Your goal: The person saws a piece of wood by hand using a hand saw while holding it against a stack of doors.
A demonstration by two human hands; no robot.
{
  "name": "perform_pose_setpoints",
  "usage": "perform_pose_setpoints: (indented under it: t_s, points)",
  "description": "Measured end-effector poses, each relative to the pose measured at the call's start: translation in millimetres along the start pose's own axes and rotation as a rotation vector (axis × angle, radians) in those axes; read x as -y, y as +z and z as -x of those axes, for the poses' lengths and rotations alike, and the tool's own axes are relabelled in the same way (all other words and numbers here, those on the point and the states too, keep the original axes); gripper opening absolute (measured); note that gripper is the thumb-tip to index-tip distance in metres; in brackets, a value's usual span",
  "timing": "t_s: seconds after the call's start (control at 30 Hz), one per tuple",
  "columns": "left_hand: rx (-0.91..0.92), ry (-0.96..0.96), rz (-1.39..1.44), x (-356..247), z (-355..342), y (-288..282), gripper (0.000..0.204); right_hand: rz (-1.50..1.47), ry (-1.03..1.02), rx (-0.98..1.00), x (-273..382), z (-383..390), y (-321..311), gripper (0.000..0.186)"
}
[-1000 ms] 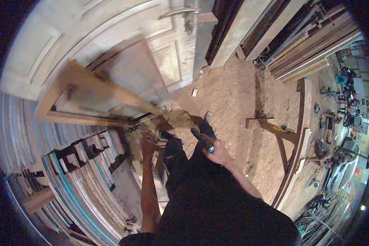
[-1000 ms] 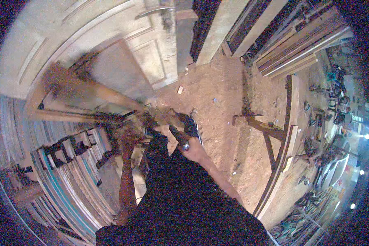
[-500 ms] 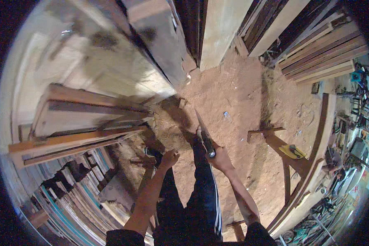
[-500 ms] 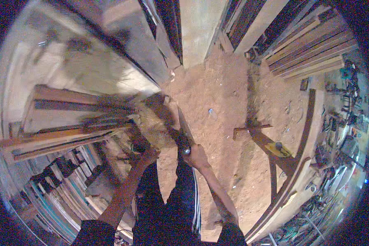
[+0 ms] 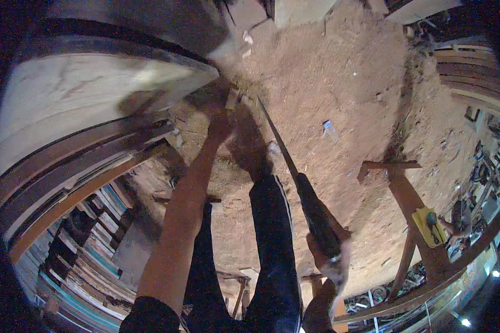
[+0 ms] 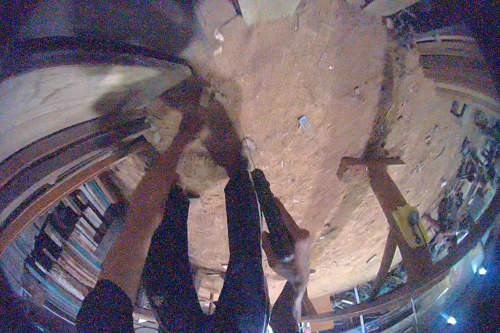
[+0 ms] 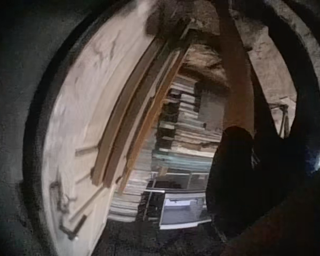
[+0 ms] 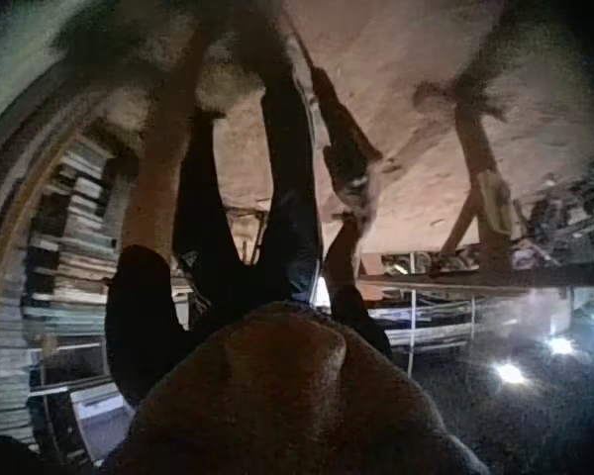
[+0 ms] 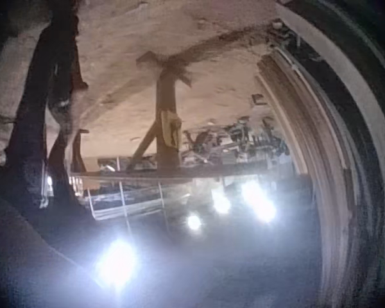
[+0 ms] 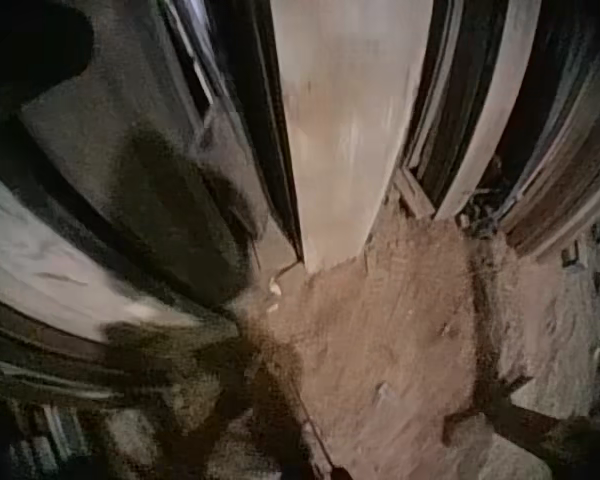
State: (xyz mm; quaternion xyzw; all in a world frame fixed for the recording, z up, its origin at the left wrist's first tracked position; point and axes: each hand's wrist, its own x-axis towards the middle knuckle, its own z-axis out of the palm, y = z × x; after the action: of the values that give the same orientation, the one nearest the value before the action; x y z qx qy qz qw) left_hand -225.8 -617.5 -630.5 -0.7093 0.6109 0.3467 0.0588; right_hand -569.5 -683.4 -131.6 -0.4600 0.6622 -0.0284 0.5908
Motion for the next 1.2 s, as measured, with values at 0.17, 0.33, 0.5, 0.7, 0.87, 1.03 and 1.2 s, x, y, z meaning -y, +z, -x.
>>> perform_pose_setpoints:
  t_s: [0.17, 0.33, 0.5, 0.7, 0.87, 1.03, 1.2]
  points:
    - [-0.296, -0.270, 0.072, 4, -60, 48, 0.066, -0.044, 0.049, -0.094, -33, -22, -1, 0.059]
    - [-0.289, -0.352, 0.200, -42, -79, 36, 0.067, -0.046, 0.071, -0.160, -46, -39, 6, 0.056]
    - [-0.259, -0.365, 0.287, -49, -63, -4, 0.069, -0.011, 0.181, -0.166, -36, -47, 17, 0.052]
    - [-0.212, -0.318, 0.530, -85, 4, -57, 0.069, -0.050, 0.016, -0.196, -38, -50, 18, 0.046]
    - [-0.144, -0.248, 0.912, -122, 109, -105, 0.067, -0.072, -0.154, -0.207, -24, -56, 21, 0.037]
    - [-0.077, -0.301, 0.934, -187, 203, -210, 0.063, -0.415, -0.174, -0.188, -45, -64, 34, 0.059]
    - [-0.121, -0.022, 0.854, -256, 286, -352, 0.063, -0.502, -0.298, -0.151, 68, 28, -26, 0.062]
